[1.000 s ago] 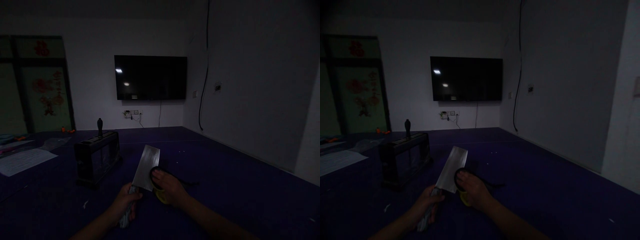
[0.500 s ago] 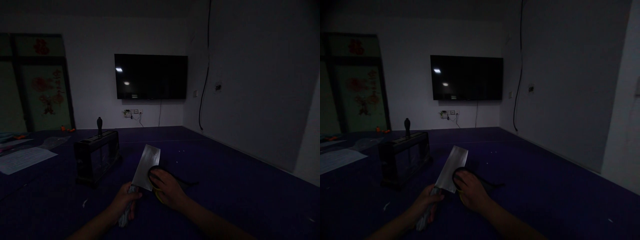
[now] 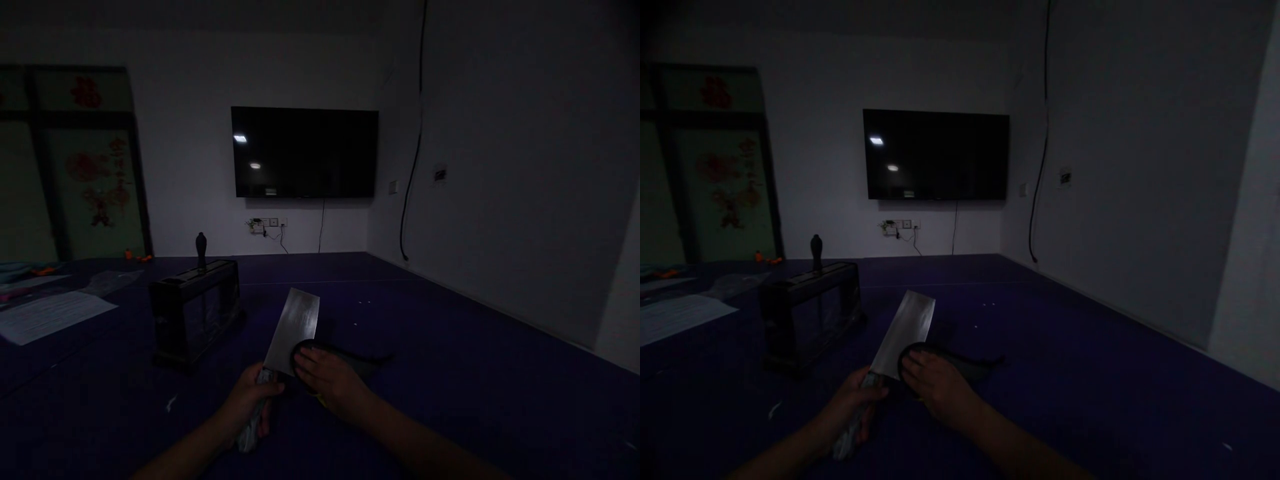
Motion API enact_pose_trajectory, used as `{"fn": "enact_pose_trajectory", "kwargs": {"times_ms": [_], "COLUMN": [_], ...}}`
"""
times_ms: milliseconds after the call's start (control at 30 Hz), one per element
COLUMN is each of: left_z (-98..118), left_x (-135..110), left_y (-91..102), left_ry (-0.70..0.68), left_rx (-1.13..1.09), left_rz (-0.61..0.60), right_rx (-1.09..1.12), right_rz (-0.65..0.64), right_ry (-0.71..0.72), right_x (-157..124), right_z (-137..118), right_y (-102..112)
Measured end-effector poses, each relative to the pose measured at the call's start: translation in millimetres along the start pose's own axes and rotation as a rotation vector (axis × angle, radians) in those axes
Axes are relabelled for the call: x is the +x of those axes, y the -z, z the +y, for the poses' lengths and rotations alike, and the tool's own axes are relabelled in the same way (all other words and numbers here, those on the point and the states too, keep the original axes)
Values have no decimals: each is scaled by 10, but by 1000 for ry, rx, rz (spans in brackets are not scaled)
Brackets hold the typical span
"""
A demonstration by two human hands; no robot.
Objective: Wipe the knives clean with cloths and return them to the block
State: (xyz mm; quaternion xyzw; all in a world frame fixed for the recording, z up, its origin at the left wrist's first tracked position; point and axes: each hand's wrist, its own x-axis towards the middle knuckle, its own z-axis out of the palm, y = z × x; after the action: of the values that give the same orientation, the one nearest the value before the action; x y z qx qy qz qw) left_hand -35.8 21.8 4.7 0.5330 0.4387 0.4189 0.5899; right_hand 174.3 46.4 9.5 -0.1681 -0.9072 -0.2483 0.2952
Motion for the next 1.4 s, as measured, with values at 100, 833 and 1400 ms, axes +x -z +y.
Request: {"fn": "enact_pose_trajectory", "kwargs": {"times_ms": [100,833,1400], "left_z": [17,-1,1], "left_x": [-17,18,31], "left_y": [-9,50,85], "left_ry": [6,28,70], "left_rx": [1,34,65], "left_rz": [-1,-124,-171], "right_rx": [14,43,-48], "right_rz": [-37,-23,107], "right_ry": [24,-31,-143], "right_x": [19,-134,-256], "right_z": [-22,285,408], "right_y": [47,2,-121]}}
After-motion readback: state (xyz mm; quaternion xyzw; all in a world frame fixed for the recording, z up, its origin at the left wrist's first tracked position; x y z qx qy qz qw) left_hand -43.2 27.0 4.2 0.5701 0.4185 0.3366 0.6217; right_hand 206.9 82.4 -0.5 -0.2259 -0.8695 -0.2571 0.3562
